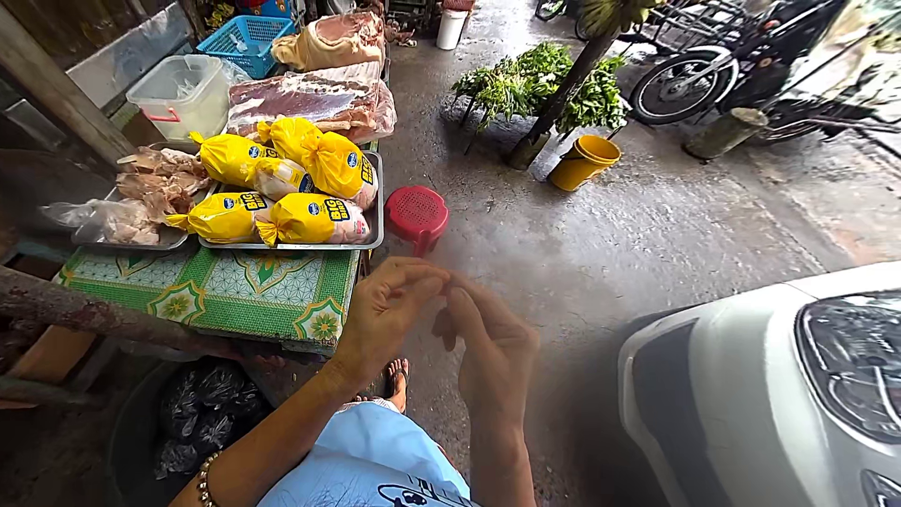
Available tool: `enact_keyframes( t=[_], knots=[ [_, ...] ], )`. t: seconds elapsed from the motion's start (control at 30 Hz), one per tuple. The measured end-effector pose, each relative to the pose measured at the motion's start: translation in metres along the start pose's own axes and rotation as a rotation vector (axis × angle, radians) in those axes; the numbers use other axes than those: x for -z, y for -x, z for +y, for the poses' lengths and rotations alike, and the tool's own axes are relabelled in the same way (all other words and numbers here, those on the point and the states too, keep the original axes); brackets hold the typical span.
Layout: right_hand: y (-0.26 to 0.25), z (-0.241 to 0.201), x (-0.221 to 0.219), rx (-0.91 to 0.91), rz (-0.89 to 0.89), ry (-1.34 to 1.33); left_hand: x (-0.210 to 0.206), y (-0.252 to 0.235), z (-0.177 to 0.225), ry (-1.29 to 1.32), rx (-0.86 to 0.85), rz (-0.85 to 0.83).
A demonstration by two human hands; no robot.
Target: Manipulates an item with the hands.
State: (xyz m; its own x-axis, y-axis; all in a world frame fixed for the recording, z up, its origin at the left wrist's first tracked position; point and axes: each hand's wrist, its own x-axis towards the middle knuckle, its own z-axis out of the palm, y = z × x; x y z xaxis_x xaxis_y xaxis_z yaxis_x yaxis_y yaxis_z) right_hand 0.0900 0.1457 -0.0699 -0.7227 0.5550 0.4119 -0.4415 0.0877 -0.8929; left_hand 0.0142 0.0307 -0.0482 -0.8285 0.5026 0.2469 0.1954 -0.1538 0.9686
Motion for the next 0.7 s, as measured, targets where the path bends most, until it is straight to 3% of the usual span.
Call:
enact_keyframes(
  t=[0.2,0.3,0.47,0.7],
  knots=[
    [-0.007,-0.003,0.015,0.085,0.091,0.025,-0.004,-0.005,0.002,0.235,0.128,-0.022],
    [-0.01,0.0,0.019,0.104,0.122,0.092,-0.004,-0.004,-0.007,0.264,0.097,-0.062],
    [-0.011,0.007,0.017,0.167,-0.014,0.356,-0.001,-0.005,-0.006,0.343,0.114,-0.043],
    [-0.009,0.003,0.004,0.108,-0.049,0.081,0.004,-0.003,-0.002,0.177,-0.016,0.043]
  ],
)
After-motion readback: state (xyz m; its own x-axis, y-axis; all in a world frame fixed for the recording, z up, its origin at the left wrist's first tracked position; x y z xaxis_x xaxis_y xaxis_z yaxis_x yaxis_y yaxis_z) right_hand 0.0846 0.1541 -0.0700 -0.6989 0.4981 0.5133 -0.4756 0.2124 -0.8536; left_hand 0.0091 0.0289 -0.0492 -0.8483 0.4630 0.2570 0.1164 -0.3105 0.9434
